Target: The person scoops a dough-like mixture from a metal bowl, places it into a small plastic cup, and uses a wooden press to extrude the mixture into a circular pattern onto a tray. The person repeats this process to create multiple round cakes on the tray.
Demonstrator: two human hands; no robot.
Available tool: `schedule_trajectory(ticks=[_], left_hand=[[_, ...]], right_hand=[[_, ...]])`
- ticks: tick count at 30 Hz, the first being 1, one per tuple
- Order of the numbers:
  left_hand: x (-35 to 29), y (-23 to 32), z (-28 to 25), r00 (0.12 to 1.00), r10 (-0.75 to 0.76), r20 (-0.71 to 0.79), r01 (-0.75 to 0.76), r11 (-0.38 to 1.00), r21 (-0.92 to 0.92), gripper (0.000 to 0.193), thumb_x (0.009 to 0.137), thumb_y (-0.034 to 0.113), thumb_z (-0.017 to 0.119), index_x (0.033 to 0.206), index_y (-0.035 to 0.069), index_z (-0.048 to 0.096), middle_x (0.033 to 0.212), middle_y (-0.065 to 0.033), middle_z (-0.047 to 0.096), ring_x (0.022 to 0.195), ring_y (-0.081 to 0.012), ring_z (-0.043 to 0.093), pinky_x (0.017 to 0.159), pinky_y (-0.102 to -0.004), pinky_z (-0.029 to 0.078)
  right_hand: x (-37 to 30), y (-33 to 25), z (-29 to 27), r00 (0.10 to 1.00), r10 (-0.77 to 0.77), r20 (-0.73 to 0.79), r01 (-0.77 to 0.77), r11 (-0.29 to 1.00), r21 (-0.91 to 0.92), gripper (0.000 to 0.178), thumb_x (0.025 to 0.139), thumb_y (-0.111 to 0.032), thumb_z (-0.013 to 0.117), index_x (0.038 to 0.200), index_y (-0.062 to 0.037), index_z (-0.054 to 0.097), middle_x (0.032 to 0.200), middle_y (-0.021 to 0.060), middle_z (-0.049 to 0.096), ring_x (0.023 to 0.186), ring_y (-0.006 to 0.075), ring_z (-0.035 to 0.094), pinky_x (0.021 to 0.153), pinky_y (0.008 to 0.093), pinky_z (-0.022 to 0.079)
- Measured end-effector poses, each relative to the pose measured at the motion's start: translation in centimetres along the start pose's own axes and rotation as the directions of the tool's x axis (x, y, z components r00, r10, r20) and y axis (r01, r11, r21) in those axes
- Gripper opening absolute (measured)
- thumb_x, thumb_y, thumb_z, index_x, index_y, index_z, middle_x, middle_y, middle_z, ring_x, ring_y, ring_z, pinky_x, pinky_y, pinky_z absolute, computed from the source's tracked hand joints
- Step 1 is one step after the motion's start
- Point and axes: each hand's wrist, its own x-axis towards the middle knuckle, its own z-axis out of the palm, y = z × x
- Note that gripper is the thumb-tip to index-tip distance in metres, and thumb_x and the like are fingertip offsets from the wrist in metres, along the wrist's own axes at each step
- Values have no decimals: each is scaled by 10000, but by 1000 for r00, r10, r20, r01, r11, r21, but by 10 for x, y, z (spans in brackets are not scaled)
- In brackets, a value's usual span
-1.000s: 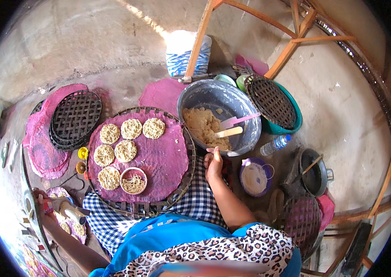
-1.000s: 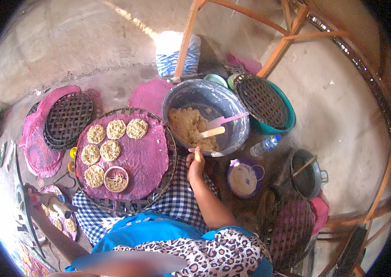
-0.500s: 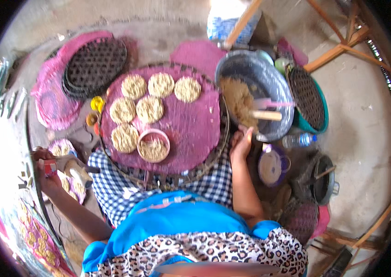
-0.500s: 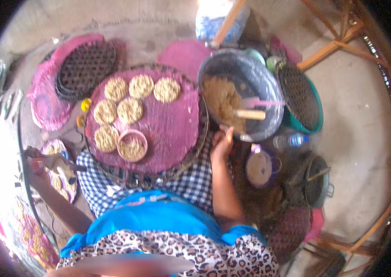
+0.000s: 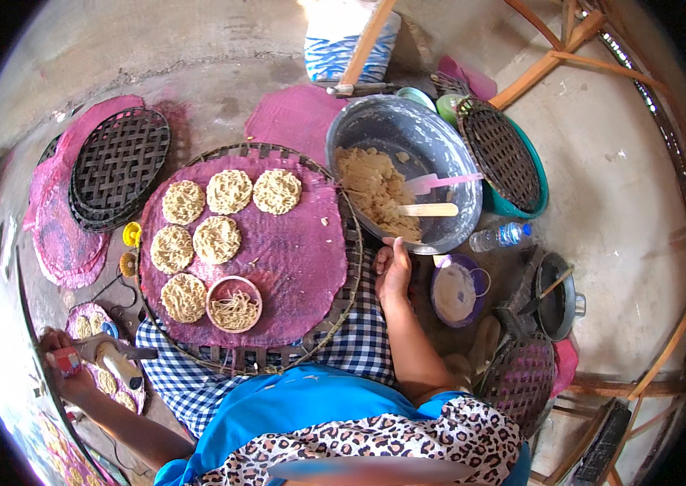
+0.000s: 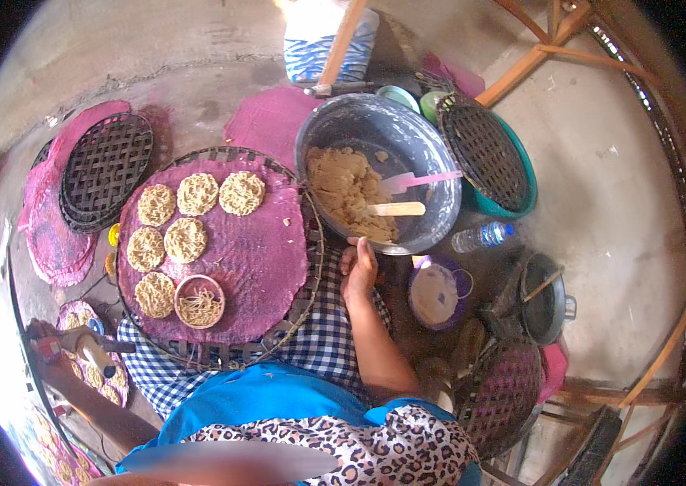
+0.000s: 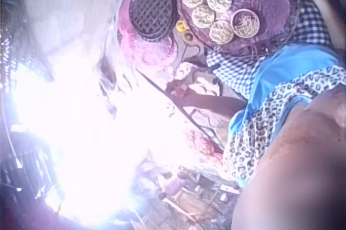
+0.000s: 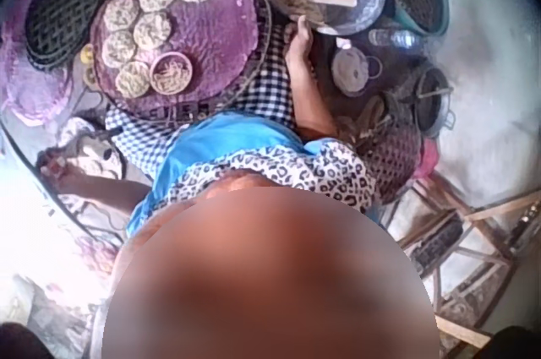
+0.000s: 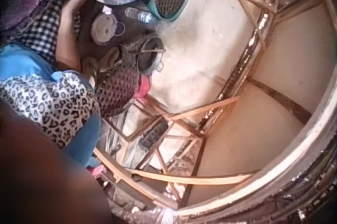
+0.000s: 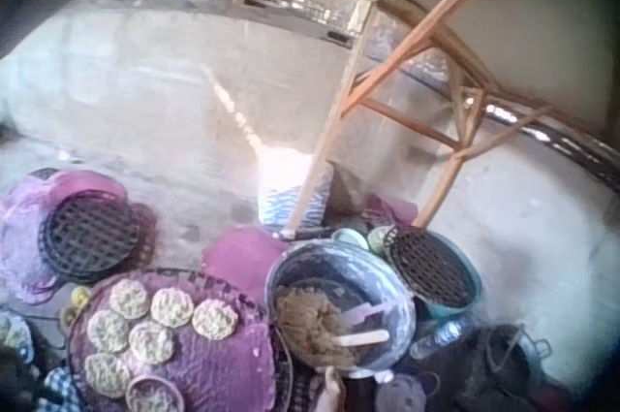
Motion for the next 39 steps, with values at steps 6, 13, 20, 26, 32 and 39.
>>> schedule_trajectory(ticks=[6, 13, 20, 26, 32, 39], left_hand=[[0, 0, -19, 999, -32, -20, 30, 996, -79, 471, 895, 217, 499, 1229, -94, 386, 1216, -186, 481, 1184, -276, 427, 1024, -388, 327], [1, -1, -10, 977, 35, 212, -27, 999, -39, 457, 879, 199, 524, 1223, -78, 410, 1209, -162, 484, 1143, -257, 453, 989, -365, 350], [-4, -1, 14, 996, 13, 89, -21, 996, 90, 451, 858, 180, 551, 1209, -73, 425, 1168, -134, 495, 1070, -230, 479, 952, -348, 364], [0, 6, 9, 991, -57, 118, 43, 991, 125, 440, 861, 186, 549, 1201, -68, 429, 1169, -125, 492, 1083, -225, 468, 965, -345, 346], [4, 6, 9, 987, -80, 136, 72, 995, 63, 440, 871, 217, 545, 1188, -68, 436, 1180, -129, 478, 1115, -226, 441, 988, -347, 318], [-6, 3, 16, 992, -105, 66, 95, 986, 138, 391, 859, 176, 547, 1167, -49, 459, 1179, -123, 459, 1127, -220, 430, 991, -340, 310]], right_hand=[[-12, -17, 5, 994, 15, 112, -6, 997, -75, 254, 879, -300, 536, 911, -49, 550, 608, -9, 466, 495, 79, 399, 454, 210, 294], [11, -113, 14, 572, -450, 686, 819, 271, -505, 161, 809, -39, 555, 934, 1, 648, 880, 121, 656, 758, 204, 630, 719, 291, 473], [79, -127, 23, 845, 125, 521, 461, -666, -587, 183, 755, -111, 518, 782, -54, 690, 806, 128, 665, 756, 257, 655, 652, 386, 511], [85, -171, 18, 855, 128, 503, 428, -722, -544, 198, 766, -131, 510, 781, -51, 690, 785, 148, 661, 771, 281, 655, 666, 383, 515], [150, -205, 15, 823, -216, 525, 223, -728, -649, 198, 769, -127, 504, 775, -90, 698, 800, 133, 665, 743, 263, 659, 619, 372, 508], [229, -125, 13, 902, -192, 387, 153, -697, -701, 221, 803, -127, 486, 826, -96, 704, 861, 104, 672, 796, 237, 661, 646, 350, 520]])
